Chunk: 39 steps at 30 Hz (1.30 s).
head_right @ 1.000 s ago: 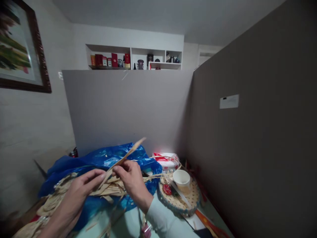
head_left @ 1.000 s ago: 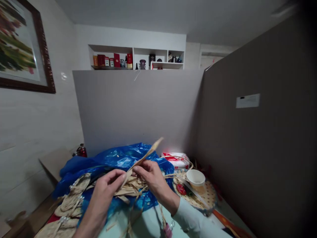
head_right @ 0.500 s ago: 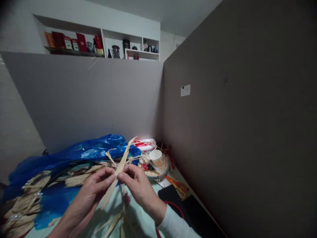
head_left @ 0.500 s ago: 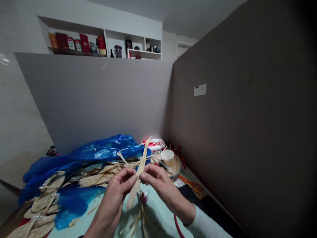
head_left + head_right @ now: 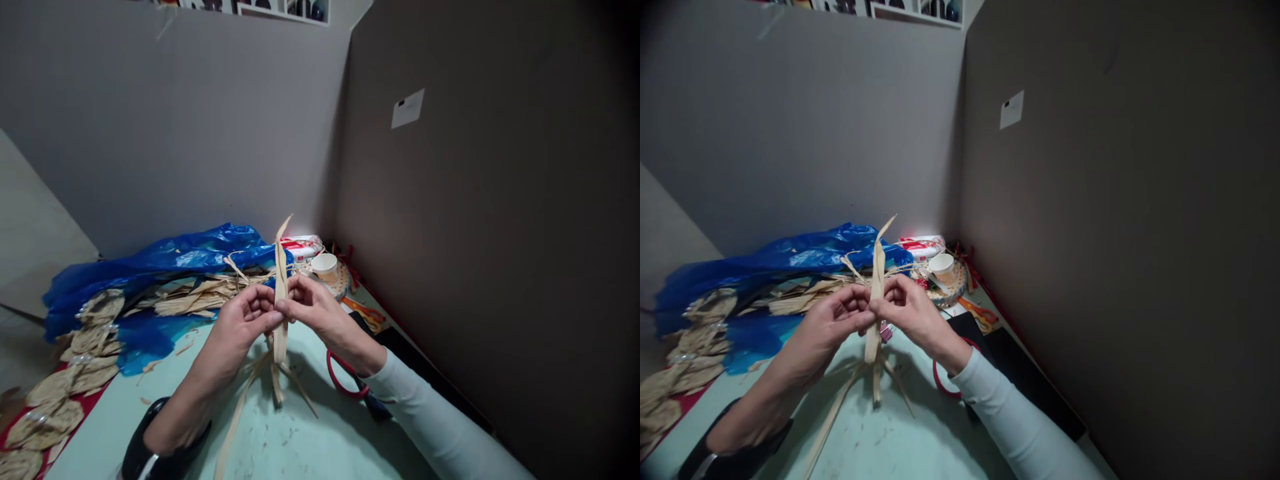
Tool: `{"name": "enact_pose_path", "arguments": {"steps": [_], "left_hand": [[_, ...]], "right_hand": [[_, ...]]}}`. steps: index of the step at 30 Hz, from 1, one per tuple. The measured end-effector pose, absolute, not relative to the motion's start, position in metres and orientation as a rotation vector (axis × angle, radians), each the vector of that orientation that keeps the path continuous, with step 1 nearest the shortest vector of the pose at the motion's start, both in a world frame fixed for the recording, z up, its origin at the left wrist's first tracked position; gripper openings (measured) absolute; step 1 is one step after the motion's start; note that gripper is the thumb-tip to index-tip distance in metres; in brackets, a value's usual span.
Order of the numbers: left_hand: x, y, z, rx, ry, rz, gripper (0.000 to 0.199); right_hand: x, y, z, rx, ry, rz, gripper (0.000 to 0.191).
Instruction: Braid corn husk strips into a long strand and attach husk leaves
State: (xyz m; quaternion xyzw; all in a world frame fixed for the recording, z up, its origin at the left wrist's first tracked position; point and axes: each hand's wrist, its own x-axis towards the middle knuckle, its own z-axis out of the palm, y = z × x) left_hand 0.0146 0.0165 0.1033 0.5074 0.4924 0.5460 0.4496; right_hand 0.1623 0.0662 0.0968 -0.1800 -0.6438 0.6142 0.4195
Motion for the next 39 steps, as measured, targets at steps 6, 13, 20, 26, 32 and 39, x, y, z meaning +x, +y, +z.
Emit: {"name": "enact_pose_path", "arguments": {"steps": [6,13,20,26,32,39], "left_hand": [[0.006,0.021,0.096,1.144,1.241,1.325,0.019],[0.012,0.018,0.096,1.045,1.132,1.335,0.018],[0.009,0.021,0.094,0.991,1.098,1.318,0.023],[0.004,0.024,0.091,0.996,1.130,1.348,0.024],[0.007,0.023,0.092,0.972,1.066,1.315,0.025],[0.005,0.021,0.091,0.923,1.025,1.382,0.023]], "right_hand": [[0.159,0.076,0.087,-0.531,-1.617,1.540,0.026],[0.153,0.081,0.071,-0.561,-1.685,1.513,0.033],[0.152,0.070,0.074,-0.502,-1.795,1.514,0.023],[0.151,0.071,0.079,-0.508,-1.759,1.564,0.022],[0.151,0.074,0.081,-0.539,-1.709,1.615,0.017],[0.153,0.075,0.078,-0.569,-1.768,1.624,0.014]]}}
